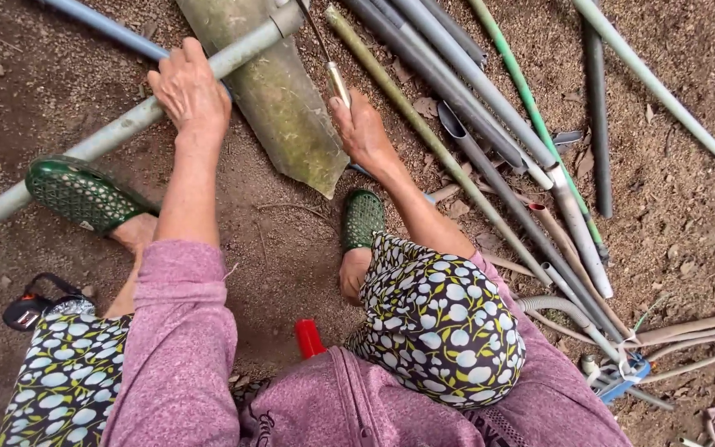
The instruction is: The person uses a hand saw to cut a metal pipe that is resting on a log. They hold the pipe steady with one hand and saw with the other, then briefly reposition the pipe and continue sawing.
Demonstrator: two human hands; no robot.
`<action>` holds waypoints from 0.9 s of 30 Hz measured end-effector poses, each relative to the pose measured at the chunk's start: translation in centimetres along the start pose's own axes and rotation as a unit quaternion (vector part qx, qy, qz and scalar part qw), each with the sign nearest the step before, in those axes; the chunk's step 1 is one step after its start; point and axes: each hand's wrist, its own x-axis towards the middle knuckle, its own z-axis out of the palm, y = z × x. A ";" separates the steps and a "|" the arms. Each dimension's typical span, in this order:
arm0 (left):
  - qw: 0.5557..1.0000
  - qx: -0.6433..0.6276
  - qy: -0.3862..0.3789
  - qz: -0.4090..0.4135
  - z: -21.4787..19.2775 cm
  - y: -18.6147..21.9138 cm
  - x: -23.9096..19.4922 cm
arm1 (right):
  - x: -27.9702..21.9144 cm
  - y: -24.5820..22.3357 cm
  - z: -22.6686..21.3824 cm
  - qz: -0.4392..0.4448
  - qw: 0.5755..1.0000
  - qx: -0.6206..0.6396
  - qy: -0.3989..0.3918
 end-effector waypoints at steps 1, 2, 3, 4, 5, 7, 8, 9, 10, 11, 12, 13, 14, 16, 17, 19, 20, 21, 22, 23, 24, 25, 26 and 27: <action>0.999 0.008 -0.042 0.022 -0.9 0.1 -0.4 | -0.5 0.0 0.0 0.012 1.000 -0.002 -0.003; 0.996 0.015 -0.082 0.045 -1.8 0.3 -0.4 | -0.7 0.0 -0.1 0.022 1.000 -0.005 -0.004; 0.996 0.017 -0.080 0.045 -2.5 0.2 0.1 | -0.5 0.3 -0.2 0.020 1.000 -0.004 -0.004; 0.983 -0.034 -0.176 0.026 -3.3 0.1 0.3 | -0.6 0.7 -0.2 0.012 1.000 -0.010 -0.002; 0.959 -0.085 -0.269 0.007 -4.0 0.0 0.5 | -0.6 1.1 -0.2 0.004 1.000 -0.016 0.000; 0.945 -0.036 -0.325 0.016 -3.2 -0.3 2.1 | -1.1 1.2 -0.4 0.009 1.000 -0.012 -0.003; 0.924 0.011 -0.382 0.024 -2.6 -0.3 2.8 | -1.3 1.4 -0.7 0.018 1.000 -0.010 -0.007; 0.924 0.010 -0.382 0.025 -2.7 0.0 3.0 | -1.5 1.3 -0.9 0.018 1.000 -0.012 -0.006; 0.927 0.021 -0.374 -0.003 -2.7 0.3 2.9 | -1.8 1.2 -1.0 -0.007 1.000 -0.009 0.002; 0.930 0.032 -0.366 -0.032 -2.6 0.5 2.9 | -2.0 1.3 -1.1 -0.032 0.999 -0.006 0.011; 0.928 0.033 -0.369 -0.033 -2.7 0.9 2.5 | -2.3 1.5 -1.1 -0.029 1.000 -0.005 0.008; 0.942 0.019 -0.331 -0.054 -2.8 1.2 2.2 | -2.5 1.8 -1.0 -0.047 0.998 -0.009 0.039; 0.954 0.005 -0.289 -0.076 -3.0 1.5 2.0 | -2.5 2.0 -0.9 -0.067 0.995 -0.012 0.070; 0.960 0.040 -0.267 -0.068 -1.8 1.5 1.2 | -2.6 2.6 -0.9 -0.081 0.993 -0.039 0.073; 0.966 0.073 -0.243 -0.058 -1.2 1.6 0.8 | -2.8 3.0 -1.0 -0.094 0.990 -0.066 0.079; 0.968 0.085 -0.229 -0.059 1.6 1.0 0.5 | -3.0 3.7 -0.8 -0.108 0.987 -0.081 0.083; 0.970 0.097 -0.214 -0.060 2.9 0.6 0.4 | -3.1 4.1 -0.6 -0.122 0.984 -0.095 0.087; 0.970 0.098 -0.214 -0.061 2.7 0.5 0.3 | -3.3 4.0 -0.2 -0.123 0.984 -0.094 0.085; 0.969 0.096 -0.220 -0.062 2.5 0.6 0.4 | -3.5 4.0 0.0 -0.102 0.988 -0.088 0.076; 0.967 0.094 -0.226 -0.064 2.3 0.7 0.5 | -3.6 4.0 0.1 -0.082 0.991 -0.082 0.067; 0.967 0.094 -0.227 -0.064 1.3 0.9 0.5 | -3.6 3.9 0.1 -0.082 0.991 -0.082 0.067; 0.966 0.055 -0.242 -0.077 0.4 1.1 0.6 | -3.6 3.7 0.1 -0.063 0.992 -0.086 0.064; 0.962 0.016 -0.257 -0.090 -0.6 1.3 0.8 | -3.5 3.5 0.1 -0.044 0.993 -0.090 0.061; 0.962 0.016 -0.257 -0.090 -0.7 1.0 1.1 | -3.3 3.5 0.1 -0.044 0.993 -0.090 0.060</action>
